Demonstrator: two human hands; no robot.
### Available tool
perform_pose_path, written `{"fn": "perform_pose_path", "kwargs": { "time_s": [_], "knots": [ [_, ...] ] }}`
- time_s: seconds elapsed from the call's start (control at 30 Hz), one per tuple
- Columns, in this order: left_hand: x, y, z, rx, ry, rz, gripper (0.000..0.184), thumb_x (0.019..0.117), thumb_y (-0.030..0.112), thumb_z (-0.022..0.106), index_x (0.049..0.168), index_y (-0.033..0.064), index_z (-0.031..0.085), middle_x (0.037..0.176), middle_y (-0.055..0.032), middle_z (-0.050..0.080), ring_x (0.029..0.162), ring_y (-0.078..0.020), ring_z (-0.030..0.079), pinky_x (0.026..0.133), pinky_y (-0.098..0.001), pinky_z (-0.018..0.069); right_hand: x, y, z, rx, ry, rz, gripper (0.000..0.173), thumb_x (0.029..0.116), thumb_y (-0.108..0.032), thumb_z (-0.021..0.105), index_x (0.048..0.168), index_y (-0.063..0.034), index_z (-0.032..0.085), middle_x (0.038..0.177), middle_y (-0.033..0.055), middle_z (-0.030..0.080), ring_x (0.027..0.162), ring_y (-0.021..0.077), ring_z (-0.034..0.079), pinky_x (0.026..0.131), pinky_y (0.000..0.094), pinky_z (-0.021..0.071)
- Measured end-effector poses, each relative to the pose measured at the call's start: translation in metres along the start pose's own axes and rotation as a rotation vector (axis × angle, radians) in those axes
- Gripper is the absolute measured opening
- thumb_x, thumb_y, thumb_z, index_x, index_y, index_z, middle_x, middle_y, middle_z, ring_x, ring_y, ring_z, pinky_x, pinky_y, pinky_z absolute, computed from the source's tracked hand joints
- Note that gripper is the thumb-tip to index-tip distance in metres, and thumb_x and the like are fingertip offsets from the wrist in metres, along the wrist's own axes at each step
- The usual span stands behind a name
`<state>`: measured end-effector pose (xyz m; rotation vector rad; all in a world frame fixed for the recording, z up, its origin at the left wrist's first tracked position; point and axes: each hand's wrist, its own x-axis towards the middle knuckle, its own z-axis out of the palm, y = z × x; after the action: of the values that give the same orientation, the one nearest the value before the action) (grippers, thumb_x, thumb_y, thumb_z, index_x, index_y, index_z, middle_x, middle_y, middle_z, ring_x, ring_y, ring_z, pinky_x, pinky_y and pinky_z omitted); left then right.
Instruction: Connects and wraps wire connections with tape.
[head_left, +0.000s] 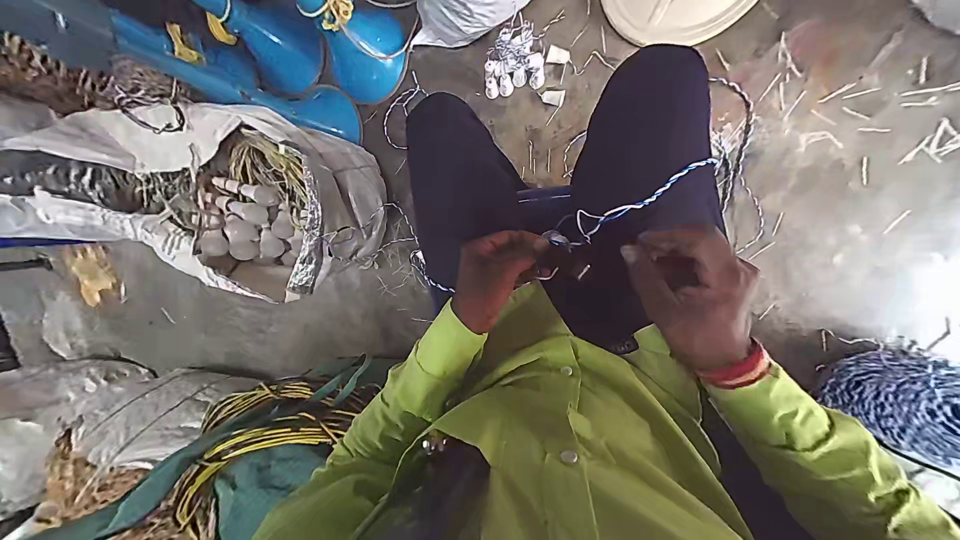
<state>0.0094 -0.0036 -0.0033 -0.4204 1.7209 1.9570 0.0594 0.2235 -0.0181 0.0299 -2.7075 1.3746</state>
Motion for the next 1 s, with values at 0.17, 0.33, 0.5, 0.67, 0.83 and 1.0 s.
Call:
{"fn": "perform_pose_path", "kwargs": {
  "time_s": [0.17, 0.33, 0.5, 0.67, 0.83, 1.0],
  "knots": [
    [-0.001, -0.006, -0.002, 0.134, -0.203, -0.021, 0.009, 0.0964, 0.008, 0.068, 0.098, 0.001, 0.073, 0.079, -0.0029, 0.072, 0.067, -0.0068, 0.066, 0.062, -0.0244, 0.0577, 0.008, 0.009, 0.004, -0.019, -0.141, -0.558, 0.014, 0.0952, -0.012, 0.073, 0.108, -0.0156, 0.078, 0.112, 0.0149, 0.068, 0.106, 0.0273, 0.064, 0.091, 0.04, 0.0533],
    [-0.002, -0.012, 0.0, 0.141, -0.329, 0.058, 0.008, 0.0949, 0.004, 0.069, 0.096, -0.0008, 0.075, 0.078, -0.0021, 0.071, 0.065, -0.0028, 0.062, 0.061, -0.0201, 0.0539, 0.003, 0.01, 0.013, 0.144, -0.054, -0.547, 0.009, 0.0975, -0.008, 0.068, 0.101, -0.0082, 0.076, 0.107, 0.01, 0.07, 0.109, 0.0217, 0.064, 0.097, 0.0352, 0.0526],
    [0.006, -0.014, -0.004, 0.296, -0.503, 0.406, 0.016, 0.0994, 0.004, 0.06, 0.102, -0.0058, 0.072, 0.094, -0.0076, 0.071, 0.084, -0.0055, 0.065, 0.077, -0.0229, 0.0564, 0.004, 0.008, 0.007, 0.148, -0.048, -0.139, 0.024, 0.1015, -0.012, 0.058, 0.117, -0.0044, 0.075, 0.111, 0.0125, 0.071, 0.106, 0.0187, 0.064, 0.094, 0.0327, 0.0521],
    [0.0, -0.013, 0.003, 0.497, -0.384, 0.631, 0.014, 0.0875, 0.005, 0.077, 0.098, -0.0038, 0.076, 0.092, -0.0099, 0.072, 0.085, -0.01, 0.068, 0.078, -0.0237, 0.0587, 0.014, 0.002, 0.004, 0.041, -0.225, 0.016, 0.029, 0.0954, -0.012, 0.056, 0.121, -0.0054, 0.068, 0.108, 0.0098, 0.071, 0.103, 0.0224, 0.066, 0.094, 0.0466, 0.0497],
    [-0.005, -0.024, 0.009, 0.78, -0.075, 1.072, 0.011, 0.0904, 0.009, 0.075, 0.093, -0.0017, 0.078, 0.089, -0.0142, 0.072, 0.086, -0.0174, 0.069, 0.081, -0.0251, 0.0575, 0.024, -0.006, -0.001, 0.083, -0.363, 0.194, 0.021, 0.0995, -0.017, 0.058, 0.113, -0.0058, 0.068, 0.079, 0.0047, 0.068, 0.06, 0.0119, 0.062, 0.055, 0.0335, 0.0538],
    [-0.002, -0.034, 0.005, 0.822, -0.064, 1.261, 0.016, 0.094, 0.007, 0.072, 0.108, -0.0003, 0.075, 0.093, -0.015, 0.068, 0.085, -0.0209, 0.065, 0.079, -0.0304, 0.0569, 0.036, -0.015, -0.008, 0.226, -0.499, 0.365, 0.013, 0.1007, -0.021, 0.063, 0.094, -0.0118, 0.069, 0.065, 0.0008, 0.062, 0.05, 0.0119, 0.055, 0.045, 0.0321, 0.0476]
  ]
}}
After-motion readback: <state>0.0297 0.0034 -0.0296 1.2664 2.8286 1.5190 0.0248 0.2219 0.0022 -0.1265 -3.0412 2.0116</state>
